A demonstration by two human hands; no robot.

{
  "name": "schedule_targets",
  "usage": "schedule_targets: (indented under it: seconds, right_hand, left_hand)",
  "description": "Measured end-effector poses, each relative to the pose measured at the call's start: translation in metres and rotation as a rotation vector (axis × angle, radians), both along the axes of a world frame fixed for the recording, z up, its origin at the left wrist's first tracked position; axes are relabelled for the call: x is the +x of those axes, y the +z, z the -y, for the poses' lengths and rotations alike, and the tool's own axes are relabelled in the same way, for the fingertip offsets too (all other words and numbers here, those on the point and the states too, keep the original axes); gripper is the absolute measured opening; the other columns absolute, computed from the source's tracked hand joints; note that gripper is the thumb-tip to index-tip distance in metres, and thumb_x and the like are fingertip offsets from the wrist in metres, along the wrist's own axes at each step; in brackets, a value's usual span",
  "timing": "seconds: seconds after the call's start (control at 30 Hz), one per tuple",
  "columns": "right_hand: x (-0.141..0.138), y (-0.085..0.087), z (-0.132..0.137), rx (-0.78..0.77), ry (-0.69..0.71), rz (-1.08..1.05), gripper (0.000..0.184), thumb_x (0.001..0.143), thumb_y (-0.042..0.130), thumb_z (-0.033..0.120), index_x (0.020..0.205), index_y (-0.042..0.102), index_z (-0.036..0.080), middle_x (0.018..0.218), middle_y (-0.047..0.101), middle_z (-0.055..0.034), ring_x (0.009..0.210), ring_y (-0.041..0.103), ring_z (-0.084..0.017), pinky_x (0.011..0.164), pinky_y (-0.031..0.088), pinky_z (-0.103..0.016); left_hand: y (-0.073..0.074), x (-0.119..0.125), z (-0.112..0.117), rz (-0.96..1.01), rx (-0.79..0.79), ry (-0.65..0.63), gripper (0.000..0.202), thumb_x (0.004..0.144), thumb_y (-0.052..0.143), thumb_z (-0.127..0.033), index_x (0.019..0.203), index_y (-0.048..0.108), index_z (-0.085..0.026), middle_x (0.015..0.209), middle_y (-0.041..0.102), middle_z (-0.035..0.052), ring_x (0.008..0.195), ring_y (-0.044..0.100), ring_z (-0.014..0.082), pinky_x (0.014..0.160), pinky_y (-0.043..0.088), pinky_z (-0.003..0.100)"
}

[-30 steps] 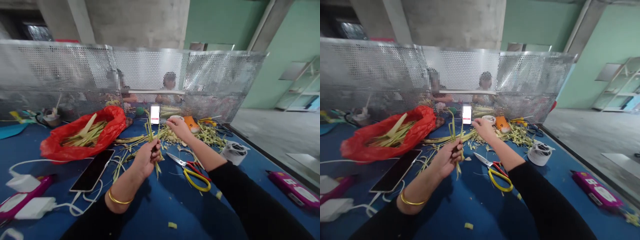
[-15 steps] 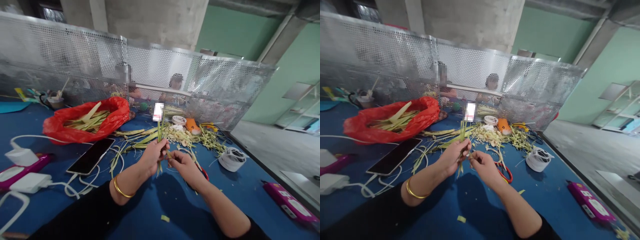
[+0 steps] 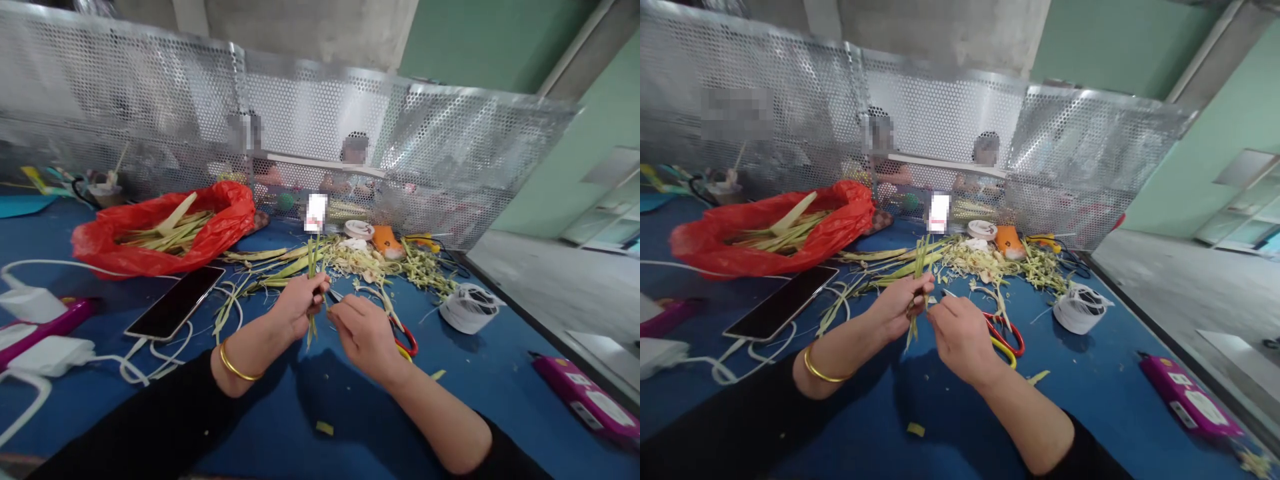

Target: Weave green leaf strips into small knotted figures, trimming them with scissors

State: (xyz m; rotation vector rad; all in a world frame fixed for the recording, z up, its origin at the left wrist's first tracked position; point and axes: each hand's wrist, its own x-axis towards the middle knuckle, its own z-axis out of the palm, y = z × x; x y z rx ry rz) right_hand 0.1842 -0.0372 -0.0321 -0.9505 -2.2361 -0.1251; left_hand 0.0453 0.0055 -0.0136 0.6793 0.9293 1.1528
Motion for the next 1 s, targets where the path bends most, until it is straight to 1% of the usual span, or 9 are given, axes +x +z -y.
schedule_targets:
  seconds: [0.13,0.3,0.43,0.5,0.6,0.7,0.77,0.9,1.0]
  right_hand:
    - [0.003,0.002,-0.005,0.224,0.114,0.177,0.027,0.091,0.038,0.009,0.075,0.059,0.017,0.066,0.052,-0.0042,0.062,0.041,-0.018,0.063,0.035,-0.031]
    - [0.000,0.004,0.001,0.237,0.179,0.153,0.029,0.090,0.035,0.008,0.077,0.059,0.017,0.066,0.050,-0.0041,0.062,0.040,-0.018,0.064,0.036,-0.032]
    - [-0.015,0.009,0.028,0.300,0.455,0.188,0.027,0.092,0.039,0.014,0.077,0.062,0.017,0.067,0.053,-0.0033,0.061,0.044,-0.017,0.061,0.036,-0.032]
    - [-0.015,0.010,0.032,0.351,0.500,0.191,0.024,0.091,0.042,0.015,0.079,0.063,0.017,0.064,0.052,-0.0019,0.058,0.044,-0.016,0.059,0.036,-0.031]
    - [0.006,0.010,0.008,0.236,0.053,-0.011,0.026,0.090,0.039,0.012,0.086,0.063,0.020,0.068,0.057,-0.0041,0.061,0.051,-0.018,0.058,0.038,-0.030]
    - [0.044,0.006,-0.037,0.061,-0.444,-0.208,0.037,0.086,0.036,0.009,0.111,0.061,0.018,0.098,0.062,-0.0124,0.079,0.060,-0.023,0.069,0.044,-0.033]
    - [0.067,0.002,-0.064,-0.075,-0.649,-0.296,0.044,0.084,0.036,0.009,0.123,0.056,0.013,0.115,0.057,-0.0189,0.089,0.060,-0.027,0.076,0.045,-0.038]
    - [0.089,-0.005,-0.083,-0.217,-0.721,-0.339,0.053,0.078,0.048,0.013,0.131,0.049,0.006,0.125,0.052,-0.0267,0.097,0.058,-0.034,0.078,0.043,-0.042]
    - [0.080,-0.001,-0.074,-0.252,-0.608,-0.452,0.032,0.081,0.052,0.020,0.109,0.066,0.013,0.113,0.061,-0.0184,0.095,0.058,-0.030,0.081,0.042,-0.039]
  left_hand:
    - [-0.002,0.005,0.005,-0.022,-0.059,-0.039,0.022,0.075,0.069,-0.026,0.064,0.054,-0.014,0.049,0.044,-0.0089,0.032,0.021,-0.0012,0.035,0.008,0.016]
    - [-0.002,0.007,0.007,-0.015,-0.085,-0.065,0.020,0.079,0.062,-0.020,0.063,0.052,-0.014,0.048,0.042,-0.0086,0.031,0.021,-0.0007,0.034,0.009,0.015]
    - [0.001,-0.003,-0.005,-0.001,-0.062,0.007,0.019,0.084,0.056,-0.017,0.066,0.050,-0.015,0.049,0.040,-0.0089,0.033,0.021,-0.0004,0.033,0.010,0.012]
    - [0.004,-0.007,-0.010,0.004,-0.049,0.025,0.018,0.085,0.056,-0.017,0.068,0.051,-0.015,0.051,0.041,-0.0085,0.034,0.025,-0.0003,0.033,0.011,0.011]
    - [0.005,-0.007,-0.008,0.000,-0.042,-0.016,0.014,0.082,0.062,-0.020,0.071,0.055,-0.014,0.058,0.048,-0.0056,0.037,0.033,0.0003,0.032,0.013,0.011]
    - [0.003,-0.003,-0.002,-0.020,-0.041,-0.063,0.016,0.083,0.063,-0.022,0.071,0.057,-0.013,0.061,0.049,-0.0045,0.037,0.034,-0.0003,0.032,0.013,0.012]
    - [0.001,0.000,0.001,-0.039,-0.052,-0.085,0.018,0.086,0.060,-0.023,0.071,0.057,-0.013,0.061,0.049,-0.0045,0.036,0.033,-0.0006,0.032,0.013,0.012]
    - [0.000,0.002,0.002,-0.081,-0.075,-0.106,0.017,0.088,0.056,-0.022,0.073,0.056,-0.013,0.061,0.048,-0.0049,0.036,0.033,-0.0007,0.032,0.013,0.012]
    - [-0.001,0.005,0.006,-0.109,-0.053,-0.114,0.016,0.087,0.056,-0.023,0.074,0.057,-0.013,0.060,0.048,-0.0053,0.035,0.033,-0.0005,0.032,0.013,0.012]
